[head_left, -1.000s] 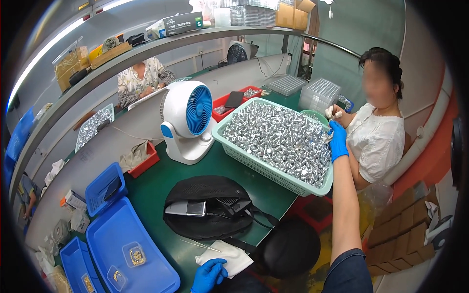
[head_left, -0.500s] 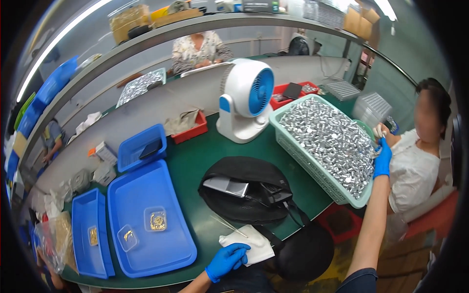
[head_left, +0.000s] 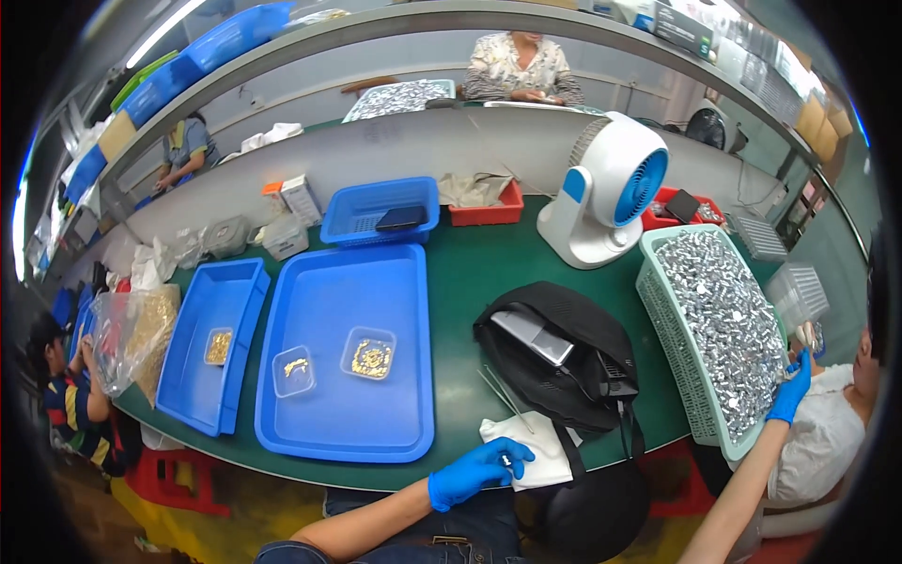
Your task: Inspecting and sorting small metal components at a manual workstation by picking them from a blue tray, examining them, and placing them into sorting containers.
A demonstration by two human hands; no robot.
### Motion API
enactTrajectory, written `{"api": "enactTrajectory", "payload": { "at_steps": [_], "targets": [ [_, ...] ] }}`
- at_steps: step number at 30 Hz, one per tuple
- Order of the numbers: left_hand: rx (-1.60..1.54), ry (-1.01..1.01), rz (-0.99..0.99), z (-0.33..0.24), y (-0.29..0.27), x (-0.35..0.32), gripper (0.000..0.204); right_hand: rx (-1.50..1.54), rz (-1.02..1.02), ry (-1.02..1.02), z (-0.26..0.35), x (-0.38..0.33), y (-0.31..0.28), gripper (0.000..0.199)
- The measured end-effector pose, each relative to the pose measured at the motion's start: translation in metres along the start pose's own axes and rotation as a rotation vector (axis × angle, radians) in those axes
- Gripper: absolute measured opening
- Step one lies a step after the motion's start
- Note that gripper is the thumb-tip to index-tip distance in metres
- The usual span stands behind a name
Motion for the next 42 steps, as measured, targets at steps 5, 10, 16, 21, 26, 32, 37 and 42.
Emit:
{"api": "enactTrajectory", "payload": {
  "at_steps": [5, 10, 16, 21, 26, 32, 37, 42],
  "targets": [
    [-0.054, 0.041, -0.038, 0.006, 0.001, -0.001, 0.026, -0.013, 0.097, -0.116, 0.001, -0.015, 0.028, 0.03],
    [-0.126, 0.031, -0.017, 0.001, -0.005, -0.007, 0.021, -0.049, 0.144, -0.185, 0.023, -0.039, 0.052, 0.033],
    [-0.132, -0.051, -0.047, -0.005, 0.014, 0.008, 0.028, -0.19, 0.333, -0.396, 0.095, -0.186, 0.135, 0.037],
    [0.103, -0.024, -0.107, -0.014, 0.006, -0.011, 0.031, -0.314, 0.749, -0.032, 0.069, -0.346, 0.234, 0.025],
    [0.13, 0.0, -0.158, -0.004, 0.018, 0.005, 0.024, -0.482, 1.251, -0.171, 0.033, -0.413, 0.239, 0.031],
    [0.158, 0.015, -0.217, -0.004, 0.004, -0.002, 0.019, -0.467, 1.43, -0.199, -0.016, -0.483, 0.241, 0.034],
    [0.223, 0.038, -0.282, -0.014, -0.007, -0.009, 0.019, -0.467, 1.409, -0.145, -0.044, -0.52, 0.238, 0.033],
    [0.212, 0.103, -0.28, -0.015, -0.01, -0.012, 0.022, -0.394, 1.232, 0.009, -0.065, -0.541, 0.229, 0.031]
  ]
}}
Point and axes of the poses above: each hand's wrist, its own x-axis towards the middle knuckle, its own y-axis out of the palm, z = x × y, the point moved 2 cm from there along x, towards the middle knuckle, and after that the axes turned 2 degrees about z, right-handed, at the moved point
